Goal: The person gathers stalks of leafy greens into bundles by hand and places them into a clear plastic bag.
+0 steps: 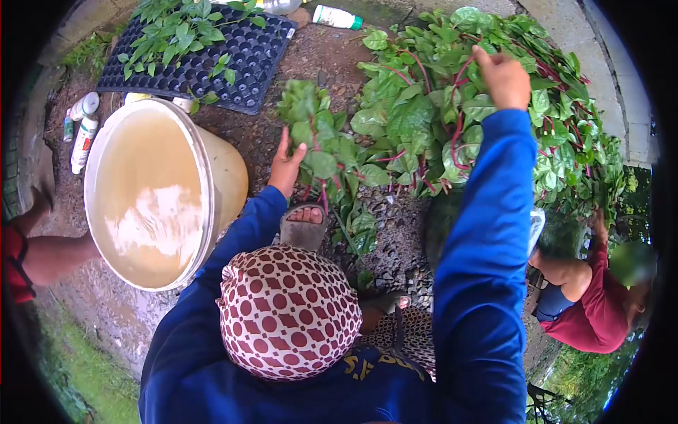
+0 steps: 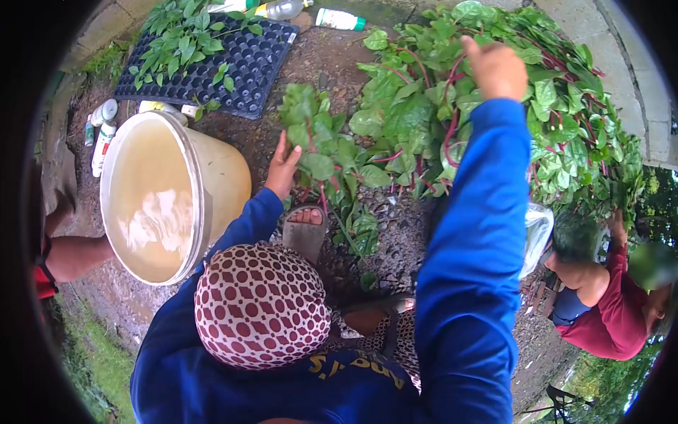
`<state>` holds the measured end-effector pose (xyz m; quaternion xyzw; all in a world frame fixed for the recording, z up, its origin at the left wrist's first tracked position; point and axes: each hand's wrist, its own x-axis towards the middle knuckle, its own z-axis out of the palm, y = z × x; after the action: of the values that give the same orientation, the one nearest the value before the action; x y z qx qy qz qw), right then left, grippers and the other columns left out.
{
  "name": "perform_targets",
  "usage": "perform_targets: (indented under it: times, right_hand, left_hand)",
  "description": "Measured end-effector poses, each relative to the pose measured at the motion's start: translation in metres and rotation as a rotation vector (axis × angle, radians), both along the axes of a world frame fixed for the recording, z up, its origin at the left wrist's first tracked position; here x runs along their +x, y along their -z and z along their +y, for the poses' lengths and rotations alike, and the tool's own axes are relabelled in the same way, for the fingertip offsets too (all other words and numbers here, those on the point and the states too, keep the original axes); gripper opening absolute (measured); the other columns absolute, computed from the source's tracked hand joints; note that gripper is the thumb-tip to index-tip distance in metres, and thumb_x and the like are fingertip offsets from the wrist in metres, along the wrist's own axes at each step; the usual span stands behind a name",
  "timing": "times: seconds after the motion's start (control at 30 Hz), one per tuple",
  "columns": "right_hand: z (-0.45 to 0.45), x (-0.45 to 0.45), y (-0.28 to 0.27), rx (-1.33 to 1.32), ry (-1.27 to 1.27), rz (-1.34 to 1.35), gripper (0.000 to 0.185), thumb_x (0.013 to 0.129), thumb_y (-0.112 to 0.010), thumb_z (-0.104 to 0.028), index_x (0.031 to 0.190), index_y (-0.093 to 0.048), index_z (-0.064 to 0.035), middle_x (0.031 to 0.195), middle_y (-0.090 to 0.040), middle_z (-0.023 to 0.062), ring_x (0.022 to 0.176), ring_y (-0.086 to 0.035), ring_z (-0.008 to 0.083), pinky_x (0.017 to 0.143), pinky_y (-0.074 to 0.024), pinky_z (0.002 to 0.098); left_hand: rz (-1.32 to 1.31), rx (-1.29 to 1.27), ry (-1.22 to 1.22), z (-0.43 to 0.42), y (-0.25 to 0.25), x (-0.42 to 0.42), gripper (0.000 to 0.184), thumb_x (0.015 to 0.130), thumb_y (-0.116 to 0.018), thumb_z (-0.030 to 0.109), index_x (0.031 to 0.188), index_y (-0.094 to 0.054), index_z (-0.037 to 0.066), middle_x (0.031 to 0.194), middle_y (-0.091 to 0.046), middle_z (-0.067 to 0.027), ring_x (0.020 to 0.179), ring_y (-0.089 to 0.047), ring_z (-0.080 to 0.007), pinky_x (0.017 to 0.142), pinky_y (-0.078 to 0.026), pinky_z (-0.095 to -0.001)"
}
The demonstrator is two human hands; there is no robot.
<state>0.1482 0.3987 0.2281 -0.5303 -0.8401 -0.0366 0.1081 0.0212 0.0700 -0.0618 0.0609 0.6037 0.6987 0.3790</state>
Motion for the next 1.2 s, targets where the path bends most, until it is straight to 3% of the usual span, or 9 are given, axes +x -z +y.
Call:
perform_targets:
  times: [0.1,0.23,0.37,0.57,0.7,0.83,0.93,1.1,1.2]
  right_hand:
    - [0.026,0.002,0.032,-0.116,-0.015,-0.155,0.046,0.077,-0.059,-0.051,0.092,-0.070,-0.0087,0.089,-0.067,0.0163,0.089,-0.064,0.0320,0.082,-0.0487,0.0402]
    - [0.001,-0.001,0.059,-0.085,-0.118,-0.080,0.028,0.076,-0.059,-0.036,0.088,-0.070,-0.0131,0.089,-0.067,0.0168,0.085,-0.064,0.0349,0.078,-0.0505,0.0423]
    - [-0.080,-0.012,0.084,-0.235,-0.378,0.133,0.023,0.079,-0.056,-0.031,0.080,-0.068,-0.0112,0.078,-0.065,0.0179,0.074,-0.064,0.0361,0.071,-0.0521,0.0453]
    - [-0.187,0.007,0.227,-0.631,-0.452,-0.504,0.029,0.072,-0.066,-0.031,0.086,-0.068,-0.0053,0.089,-0.067,0.0155,0.082,-0.065,0.0338,0.077,-0.0517,0.0427]
    - [-0.191,0.038,0.269,-0.600,-0.414,-0.138,0.025,0.077,-0.067,-0.027,0.086,-0.068,-0.0042,0.078,-0.068,0.0132,0.071,-0.066,0.0266,0.065,-0.0522,0.0399]
    - [-0.173,0.063,0.257,-1.519,-0.123,0.536,0.019,0.086,-0.062,-0.023,0.083,-0.067,-0.0040,0.066,-0.065,0.0040,0.059,-0.060,0.0117,0.060,-0.0492,0.0282]
    - [-0.184,0.074,0.263,-1.239,-0.221,0.260,0.020,0.085,-0.063,-0.024,0.083,-0.068,-0.0043,0.067,-0.066,0.0036,0.060,-0.060,0.0124,0.061,-0.0480,0.0291]
    - [-0.202,0.068,0.273,-1.157,-0.255,0.386,0.025,0.087,-0.058,-0.029,0.090,-0.067,-0.0059,0.068,-0.065,0.0090,0.062,-0.062,0.0232,0.063,-0.0474,0.0337]
    - [-0.217,0.053,0.242,-0.971,-0.204,0.305,0.024,0.088,-0.056,-0.028,0.095,-0.066,-0.0069,0.068,-0.064,0.0112,0.063,-0.063,0.0276,0.062,-0.0478,0.0369]
  left_hand:
    - [0.258,-0.101,-0.106,-0.015,0.004,0.008,0.069,0.081,-0.069,0.021,0.135,-0.033,-0.004,0.136,-0.039,-0.0211,0.121,-0.043,-0.0247,0.101,-0.034,-0.0304]
    - [0.829,-0.366,-0.134,-0.050,0.026,0.032,0.062,0.075,-0.071,0.014,0.128,-0.043,-0.002,0.126,-0.048,-0.0189,0.113,-0.049,-0.0252,0.095,-0.039,-0.0339]
    - [0.302,-0.178,-0.039,-0.066,0.020,0.051,0.033,0.080,-0.065,0.007,0.110,-0.054,0.000,0.097,-0.062,-0.0092,0.083,-0.059,-0.0139,0.073,-0.048,-0.0267]
    - [-0.058,-0.205,0.208,-0.058,-0.009,0.044,0.019,0.086,-0.059,0.010,0.101,-0.059,0.000,0.085,-0.065,-0.0071,0.074,-0.060,-0.0119,0.070,-0.049,-0.0254]
    - [-0.145,-0.222,0.251,-0.055,-0.007,0.045,0.020,0.086,-0.058,0.012,0.102,-0.060,-0.001,0.088,-0.066,-0.0080,0.073,-0.060,-0.0108,0.067,-0.050,-0.0242]
    - [-0.107,-0.252,0.239,-0.040,-0.015,0.043,0.022,0.085,-0.062,0.015,0.100,-0.062,-0.002,0.085,-0.066,-0.0052,0.070,-0.059,-0.0094,0.062,-0.049,-0.0229]
    - [-0.036,-0.212,0.232,-0.019,-0.003,0.046,0.021,0.085,-0.064,0.016,0.095,-0.064,-0.002,0.080,-0.066,-0.0035,0.066,-0.059,-0.0086,0.060,-0.049,-0.0229]
    - [0.140,-0.301,0.289,-0.019,0.026,0.039,0.024,0.085,-0.062,0.016,0.103,-0.063,0.000,0.082,-0.064,-0.0025,0.068,-0.058,-0.0094,0.062,-0.045,-0.0220]
    - [-0.191,-0.142,0.215,-0.025,-0.016,0.044,0.028,0.083,-0.066,0.023,0.101,-0.062,0.002,0.086,-0.065,-0.0051,0.068,-0.060,-0.0110,0.062,-0.048,-0.0242]
